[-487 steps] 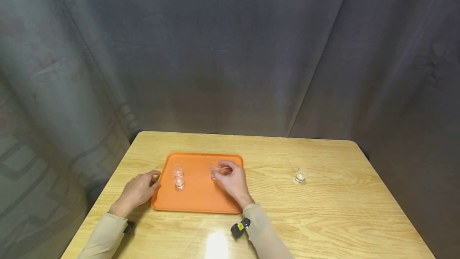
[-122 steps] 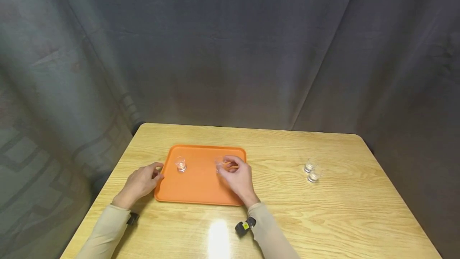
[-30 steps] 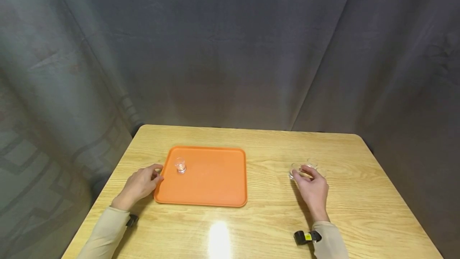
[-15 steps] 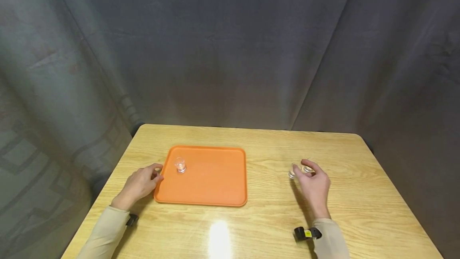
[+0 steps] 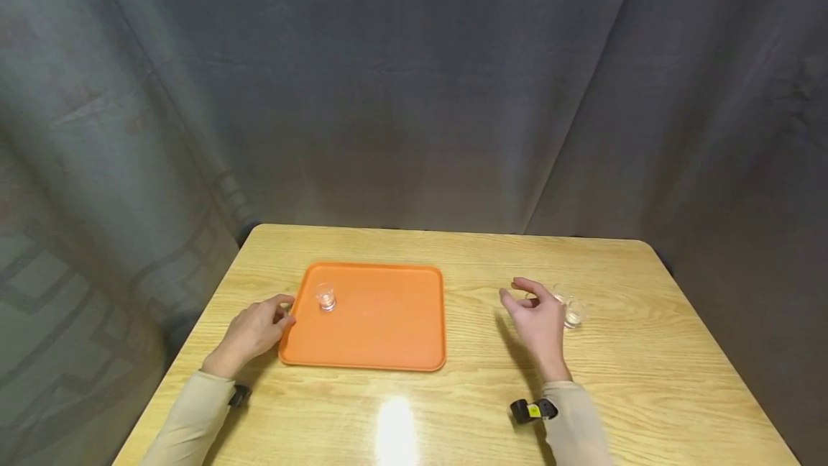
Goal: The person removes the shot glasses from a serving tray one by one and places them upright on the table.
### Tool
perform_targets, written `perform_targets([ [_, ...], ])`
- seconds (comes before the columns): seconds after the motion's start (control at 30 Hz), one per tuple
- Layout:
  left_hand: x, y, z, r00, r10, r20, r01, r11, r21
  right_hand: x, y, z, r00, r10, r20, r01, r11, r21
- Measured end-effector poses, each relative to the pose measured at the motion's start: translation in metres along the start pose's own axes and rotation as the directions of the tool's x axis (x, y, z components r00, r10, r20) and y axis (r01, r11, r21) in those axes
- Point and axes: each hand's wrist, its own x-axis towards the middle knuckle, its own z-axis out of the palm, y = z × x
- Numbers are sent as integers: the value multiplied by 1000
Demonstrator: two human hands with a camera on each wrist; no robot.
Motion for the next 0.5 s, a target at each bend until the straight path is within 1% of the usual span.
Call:
perform_targets([
  [0.2,1,0,0,1000,-6,4,6,1000,3,1,-7,17,999,-25,42,24,999,29],
  [0.37,0,0,0,1000,0,-1,0,1000,-4,1,-13,29,996,-45,72,43,999,31],
  [0.5,0,0,0,1000,1,0,-1,1000,-5,-1,-18,40,992,-54,112,50,998,31],
])
